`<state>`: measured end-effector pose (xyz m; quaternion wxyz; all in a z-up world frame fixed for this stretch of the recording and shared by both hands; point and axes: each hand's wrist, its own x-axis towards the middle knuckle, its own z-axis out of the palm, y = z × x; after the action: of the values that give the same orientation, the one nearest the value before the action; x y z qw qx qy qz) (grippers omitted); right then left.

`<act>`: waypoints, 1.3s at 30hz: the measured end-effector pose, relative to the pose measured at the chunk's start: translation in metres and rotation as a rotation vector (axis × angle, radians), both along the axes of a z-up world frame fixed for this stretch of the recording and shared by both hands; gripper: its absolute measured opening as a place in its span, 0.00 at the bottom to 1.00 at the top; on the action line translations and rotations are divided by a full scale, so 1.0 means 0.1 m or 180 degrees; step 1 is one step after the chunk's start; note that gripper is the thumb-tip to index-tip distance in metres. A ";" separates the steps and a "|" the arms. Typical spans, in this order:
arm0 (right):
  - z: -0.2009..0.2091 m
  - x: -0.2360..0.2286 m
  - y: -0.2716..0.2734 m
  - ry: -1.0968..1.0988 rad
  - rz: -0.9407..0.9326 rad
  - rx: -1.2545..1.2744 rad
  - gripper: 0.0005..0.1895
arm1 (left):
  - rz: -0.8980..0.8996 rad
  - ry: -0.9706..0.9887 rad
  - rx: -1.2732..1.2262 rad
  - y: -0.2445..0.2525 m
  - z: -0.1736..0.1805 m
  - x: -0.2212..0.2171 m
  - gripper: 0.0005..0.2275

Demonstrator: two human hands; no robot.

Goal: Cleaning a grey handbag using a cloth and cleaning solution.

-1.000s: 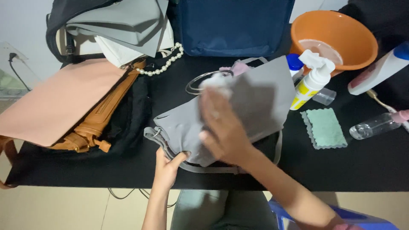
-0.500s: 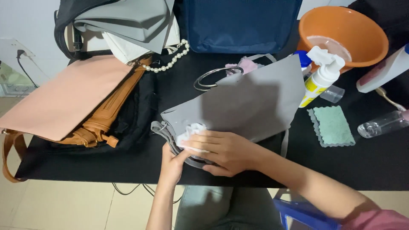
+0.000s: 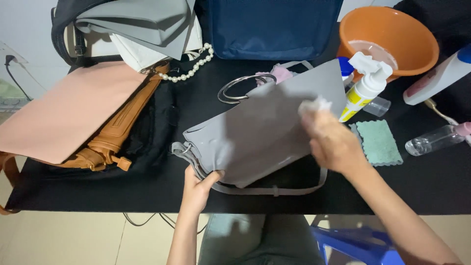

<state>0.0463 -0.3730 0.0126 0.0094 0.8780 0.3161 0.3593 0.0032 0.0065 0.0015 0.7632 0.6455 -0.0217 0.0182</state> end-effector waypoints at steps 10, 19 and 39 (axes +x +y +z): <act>0.58 -0.02 1.25 0.0260 0.0554 0.1258 0.30 | 0.0086 0.0043 0.0059 -0.07 0.15 -0.04 0.14; 0.46 -0.49 1.00 0.0794 0.1169 0.0485 0.28 | 0.0066 0.0208 0.0110 -0.07 0.03 -0.03 0.14; 0.65 -0.07 0.66 0.0757 0.0726 0.0863 0.32 | 0.0269 0.0711 0.0768 -0.10 0.12 -0.05 0.24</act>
<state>0.0393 -0.3072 0.0774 -0.1868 0.8660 0.3610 0.2911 -0.0013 -0.0038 0.0133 0.6764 0.7308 0.0884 -0.0244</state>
